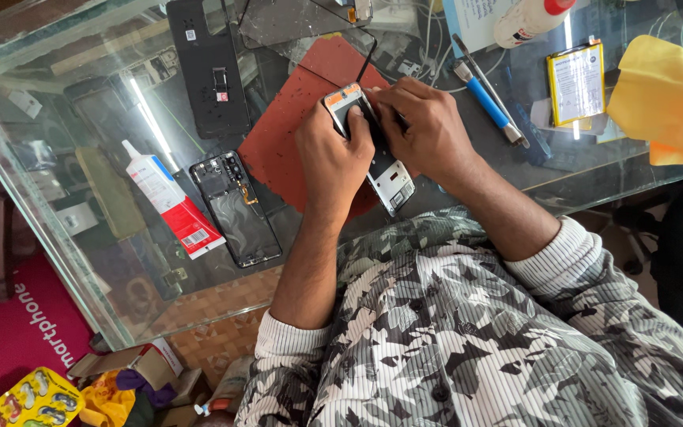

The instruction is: The person uses a blue-handled prying tool to separate the screen assembly from the smartphone chassis. They work along the edges, lift the screen, and then use a screwdriver to remove screws from the detached screen assembly.

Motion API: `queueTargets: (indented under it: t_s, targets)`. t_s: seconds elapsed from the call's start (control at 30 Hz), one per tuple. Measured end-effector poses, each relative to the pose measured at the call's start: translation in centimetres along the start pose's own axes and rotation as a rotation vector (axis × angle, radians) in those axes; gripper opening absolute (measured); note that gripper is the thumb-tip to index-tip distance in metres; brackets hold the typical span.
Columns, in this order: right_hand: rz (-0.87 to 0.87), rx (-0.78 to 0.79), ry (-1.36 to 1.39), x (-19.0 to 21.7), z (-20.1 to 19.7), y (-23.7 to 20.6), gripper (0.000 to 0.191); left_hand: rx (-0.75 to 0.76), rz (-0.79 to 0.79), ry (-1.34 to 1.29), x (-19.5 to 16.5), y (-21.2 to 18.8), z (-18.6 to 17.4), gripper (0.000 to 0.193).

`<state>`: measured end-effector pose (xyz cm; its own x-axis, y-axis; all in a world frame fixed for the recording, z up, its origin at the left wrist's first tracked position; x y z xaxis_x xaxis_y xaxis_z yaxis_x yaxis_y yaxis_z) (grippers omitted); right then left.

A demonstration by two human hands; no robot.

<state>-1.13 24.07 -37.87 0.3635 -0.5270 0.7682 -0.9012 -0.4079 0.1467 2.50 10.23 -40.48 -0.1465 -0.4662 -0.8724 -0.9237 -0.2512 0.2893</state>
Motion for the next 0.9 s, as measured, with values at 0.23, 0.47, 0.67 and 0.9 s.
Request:
queueTargets:
  t_s: [0.23, 0.47, 0.67, 0.9]
  targets:
    - [-0.069, 0.039, -0.122, 1.7, 0.1, 0.1, 0.014, -0.017, 0.052, -0.025, -0.1, -0.6, -0.4, 0.011]
    - [-0.118, 0.122, -0.172, 1.4, -0.7, 0.3, 0.015, -0.01, 0.036, 0.034, 0.4, -0.8, 0.3, 0.014]
    - [-0.054, 0.236, -0.214, -0.3, -0.6, 0.1, 0.011, 0.022, -0.123, 0.03, 1.7, -1.4, 2.0, 0.016]
    - [-0.083, 0.19, -0.162, -0.4, -2.4, -1.3, 0.011, -0.013, -0.001, 0.073, 0.4, -1.3, 2.8, 0.017]
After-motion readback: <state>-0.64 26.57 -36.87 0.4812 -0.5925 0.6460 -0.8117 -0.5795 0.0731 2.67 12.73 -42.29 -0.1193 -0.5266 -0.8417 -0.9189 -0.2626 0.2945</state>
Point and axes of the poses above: each hand's wrist, its own y-axis towards the middle knuckle, its own z-axis out of the palm, x = y × z, the point moved 8 cm from there along y, towards the middle knuckle, and after that the axes turned 11 degrees about z, right-handed, at the moved point
